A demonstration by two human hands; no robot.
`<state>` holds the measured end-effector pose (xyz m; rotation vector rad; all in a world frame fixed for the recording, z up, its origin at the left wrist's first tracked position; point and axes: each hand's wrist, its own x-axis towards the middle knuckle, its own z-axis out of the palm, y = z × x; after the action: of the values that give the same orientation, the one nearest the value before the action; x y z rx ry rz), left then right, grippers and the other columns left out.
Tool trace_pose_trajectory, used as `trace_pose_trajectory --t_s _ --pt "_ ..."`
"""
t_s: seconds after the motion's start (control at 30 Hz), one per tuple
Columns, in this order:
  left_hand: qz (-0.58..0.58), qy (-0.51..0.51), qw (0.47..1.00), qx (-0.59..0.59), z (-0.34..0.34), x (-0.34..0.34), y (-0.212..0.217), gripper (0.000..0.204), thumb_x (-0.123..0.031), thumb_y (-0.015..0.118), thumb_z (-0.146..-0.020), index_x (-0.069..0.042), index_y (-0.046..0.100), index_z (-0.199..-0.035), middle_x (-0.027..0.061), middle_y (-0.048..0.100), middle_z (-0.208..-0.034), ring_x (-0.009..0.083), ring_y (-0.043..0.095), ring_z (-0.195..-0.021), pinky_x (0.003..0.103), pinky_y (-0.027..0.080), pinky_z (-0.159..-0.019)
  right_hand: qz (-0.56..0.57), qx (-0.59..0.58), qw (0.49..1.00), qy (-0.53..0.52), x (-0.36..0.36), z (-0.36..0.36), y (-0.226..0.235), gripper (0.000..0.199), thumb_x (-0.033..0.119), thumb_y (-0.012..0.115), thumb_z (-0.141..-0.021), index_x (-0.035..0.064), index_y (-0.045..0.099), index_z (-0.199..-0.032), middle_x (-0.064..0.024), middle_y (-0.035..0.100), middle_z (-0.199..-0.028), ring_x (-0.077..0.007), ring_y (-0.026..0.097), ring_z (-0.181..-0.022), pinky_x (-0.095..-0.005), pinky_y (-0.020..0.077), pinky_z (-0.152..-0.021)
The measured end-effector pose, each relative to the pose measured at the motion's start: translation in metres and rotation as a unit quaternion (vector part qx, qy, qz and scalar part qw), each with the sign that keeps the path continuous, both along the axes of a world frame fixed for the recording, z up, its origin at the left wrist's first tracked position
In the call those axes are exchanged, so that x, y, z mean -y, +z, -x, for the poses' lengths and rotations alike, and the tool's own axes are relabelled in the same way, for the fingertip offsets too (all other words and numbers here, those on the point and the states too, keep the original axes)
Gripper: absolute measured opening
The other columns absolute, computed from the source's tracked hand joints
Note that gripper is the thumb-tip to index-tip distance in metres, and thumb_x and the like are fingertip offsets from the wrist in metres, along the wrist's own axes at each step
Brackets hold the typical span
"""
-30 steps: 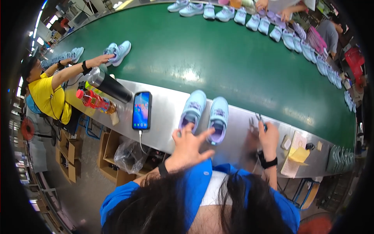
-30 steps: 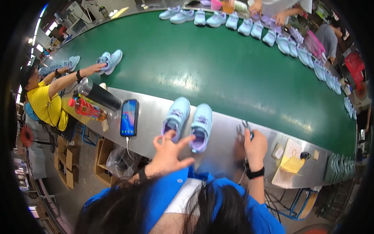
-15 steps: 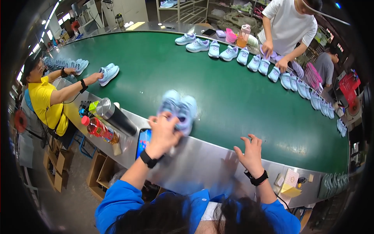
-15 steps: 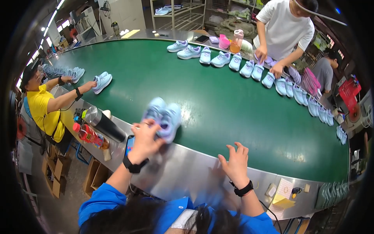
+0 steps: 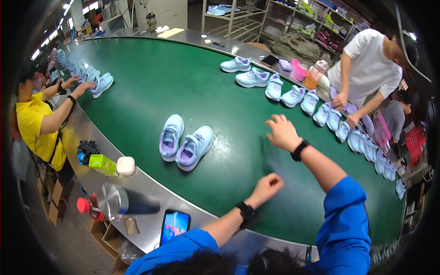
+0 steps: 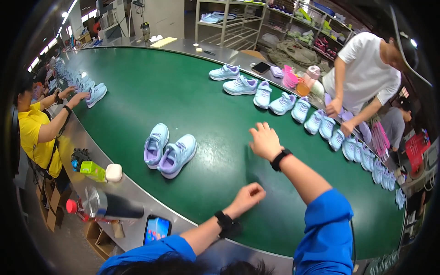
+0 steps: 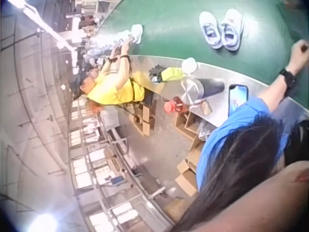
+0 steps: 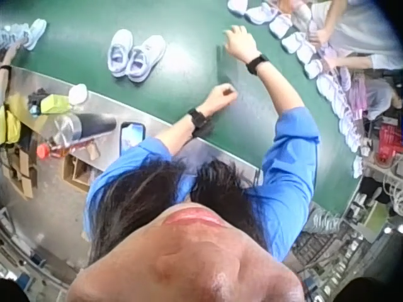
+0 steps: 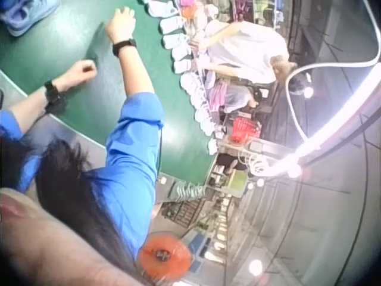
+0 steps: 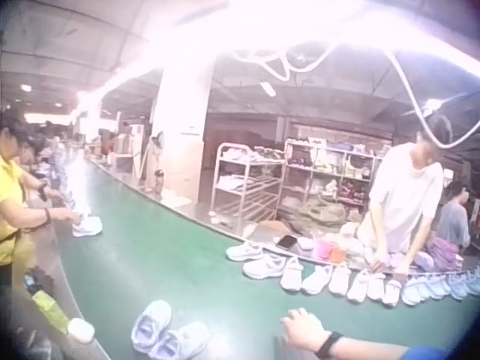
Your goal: Checking shoe pairs and placing them on a conveyor belt in a shoe manufacturing facility.
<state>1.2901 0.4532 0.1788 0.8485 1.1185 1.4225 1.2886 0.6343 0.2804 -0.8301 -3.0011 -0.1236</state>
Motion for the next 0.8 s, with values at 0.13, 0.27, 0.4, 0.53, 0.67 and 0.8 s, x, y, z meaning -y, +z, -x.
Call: trace_pose_trajectory --t_s 0.13,0.27,0.4,0.53,0.67,0.8 --pt "0.011 0.063 0.990 -0.123 0.005 0.003 0.025 0.016 -0.017 0.063 -0.084 -0.003 0.057 -0.079 0.0103 0.060 -0.073 0.0210 0.058 -0.060 0.031 0.048 -0.059 -0.150 0.009 0.986 0.068 -0.082 0.104 -0.043 0.033 0.015 0.061 -0.079 0.0137 0.061 -0.112 -0.0134 0.046 -0.134 -0.0287 0.044 -0.121 -0.0416 0.0415 -0.092" --pt "0.032 0.056 0.975 -0.212 -0.004 0.009 0.012 0.011 -0.016 0.060 -0.084 -0.005 0.061 -0.087 0.0128 0.063 -0.082 0.0275 0.064 -0.074 0.036 0.050 -0.066 -0.193 -0.016 0.980 -0.042 -0.121 0.194 -0.088 0.036 0.020 0.050 -0.088 0.0171 0.057 -0.123 -0.0111 0.036 -0.146 -0.0288 0.032 -0.135 -0.0479 0.0368 -0.098" --pt "-0.012 0.136 0.970 -0.203 -0.010 0.013 0.002 0.016 -0.010 0.061 -0.081 -0.002 0.059 -0.093 0.0182 0.060 -0.077 0.0367 0.059 -0.068 0.041 0.048 -0.063 -0.128 -0.030 0.988 -0.076 -0.099 0.214 -0.113 0.042 0.021 0.044 -0.091 0.0141 0.050 -0.132 -0.0116 0.030 -0.151 -0.0289 0.027 -0.139 -0.0503 0.0309 -0.105" --pt "0.029 0.076 0.951 -0.300 0.012 -0.010 0.031 0.010 -0.011 0.062 -0.082 -0.004 0.055 -0.082 0.0134 0.057 -0.073 0.0336 0.059 -0.066 0.041 0.048 -0.058 -0.097 -0.087 0.991 0.038 -0.068 0.153 -0.098 0.040 0.021 0.054 -0.087 0.0107 0.054 -0.126 -0.0164 0.034 -0.146 -0.0315 0.034 -0.134 -0.0506 0.0336 -0.103" --pt "-0.008 0.091 0.913 -0.397 0.015 -0.005 0.035 0.010 -0.013 0.062 -0.082 -0.006 0.055 -0.081 0.0103 0.057 -0.075 0.0317 0.060 -0.066 0.041 0.049 -0.057 -0.031 -0.114 0.987 0.106 -0.024 0.069 -0.076 0.041 0.025 0.064 -0.083 0.0090 0.056 -0.119 -0.0190 0.038 -0.142 -0.0335 0.038 -0.129 -0.0493 0.0344 -0.102" --pt "-0.082 0.063 0.884 -0.455 -0.009 -0.019 0.037 0.009 -0.015 0.061 -0.082 -0.008 0.056 -0.082 0.0107 0.058 -0.076 0.0335 0.061 -0.068 0.044 0.050 -0.059 0.015 -0.072 0.997 0.025 0.002 -0.078 -0.032 0.044 0.023 0.067 -0.080 0.0080 0.056 -0.120 -0.0182 0.038 -0.141 -0.0343 0.037 -0.128 -0.0450 0.0361 -0.102"
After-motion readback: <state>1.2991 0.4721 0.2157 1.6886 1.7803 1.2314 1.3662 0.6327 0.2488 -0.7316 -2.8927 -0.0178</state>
